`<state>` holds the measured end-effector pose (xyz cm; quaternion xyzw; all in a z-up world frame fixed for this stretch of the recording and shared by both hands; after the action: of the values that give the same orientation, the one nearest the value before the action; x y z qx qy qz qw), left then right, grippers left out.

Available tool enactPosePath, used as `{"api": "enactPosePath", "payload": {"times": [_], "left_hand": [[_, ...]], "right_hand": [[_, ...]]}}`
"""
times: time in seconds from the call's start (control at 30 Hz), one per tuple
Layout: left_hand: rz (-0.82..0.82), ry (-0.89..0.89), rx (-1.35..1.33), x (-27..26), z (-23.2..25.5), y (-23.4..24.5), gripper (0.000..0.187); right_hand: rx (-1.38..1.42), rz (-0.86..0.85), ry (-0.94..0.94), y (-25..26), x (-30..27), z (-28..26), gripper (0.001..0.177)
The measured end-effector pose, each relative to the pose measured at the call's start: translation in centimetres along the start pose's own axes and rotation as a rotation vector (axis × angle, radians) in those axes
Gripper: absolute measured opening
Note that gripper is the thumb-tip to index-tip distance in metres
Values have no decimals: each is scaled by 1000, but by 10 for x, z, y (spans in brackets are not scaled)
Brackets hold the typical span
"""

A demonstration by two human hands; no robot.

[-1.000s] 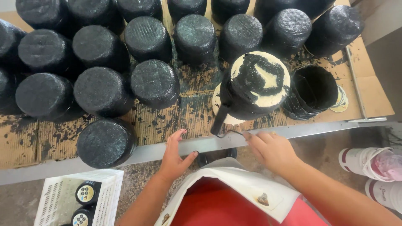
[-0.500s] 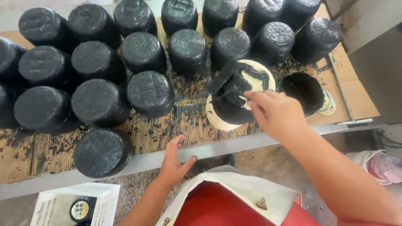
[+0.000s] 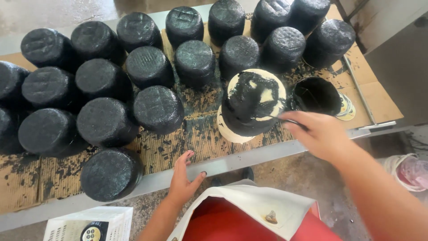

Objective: Applying labels and a black protective coating to cheese wheels before placing them in crates.

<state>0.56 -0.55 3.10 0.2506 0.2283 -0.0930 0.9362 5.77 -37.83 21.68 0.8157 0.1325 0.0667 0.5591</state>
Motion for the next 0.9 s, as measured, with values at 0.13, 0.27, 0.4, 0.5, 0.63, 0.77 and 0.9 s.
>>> {"api": "enactPosePath", "payload": {"times": [0.13, 0.27, 0.4, 0.5, 0.63, 0.77, 0.9], "left_hand": [[-48, -33, 28, 4, 12, 2, 84], [-29, -15, 9, 0, 14, 7, 81], [-19, -14, -27, 5, -7, 3, 82], [16, -85, -27, 14, -18, -5, 82], [2, -101, 9, 10, 2, -5, 80], [-17, 55, -25, -3, 24, -2, 83], [-29, 168, -90, -8, 21, -8, 86]], "right_hand": [[-24, 230, 361, -25, 8, 0, 27], [-184, 172, 347, -19, -39, 21, 30], [-340, 282, 465, -26, -66, 41, 19], [-363, 200, 428, -48, -43, 39, 27], [-349, 344, 666, -53, -12, 10, 20], [-358, 232, 608, -31, -36, 42, 21], [-387, 177, 551, -4, -56, 83, 24]]}}
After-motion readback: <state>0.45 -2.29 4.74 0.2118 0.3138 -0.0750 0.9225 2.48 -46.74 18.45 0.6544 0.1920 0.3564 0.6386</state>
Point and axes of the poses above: each hand's wrist, its own x-axis towards the middle knuckle, its own y-axis out of the back of the hand, z = x × y, the point moved 1 cm from there along x, towards the middle knuckle, and after that the axes turned 15 degrees about y, right-handed, at the moved point
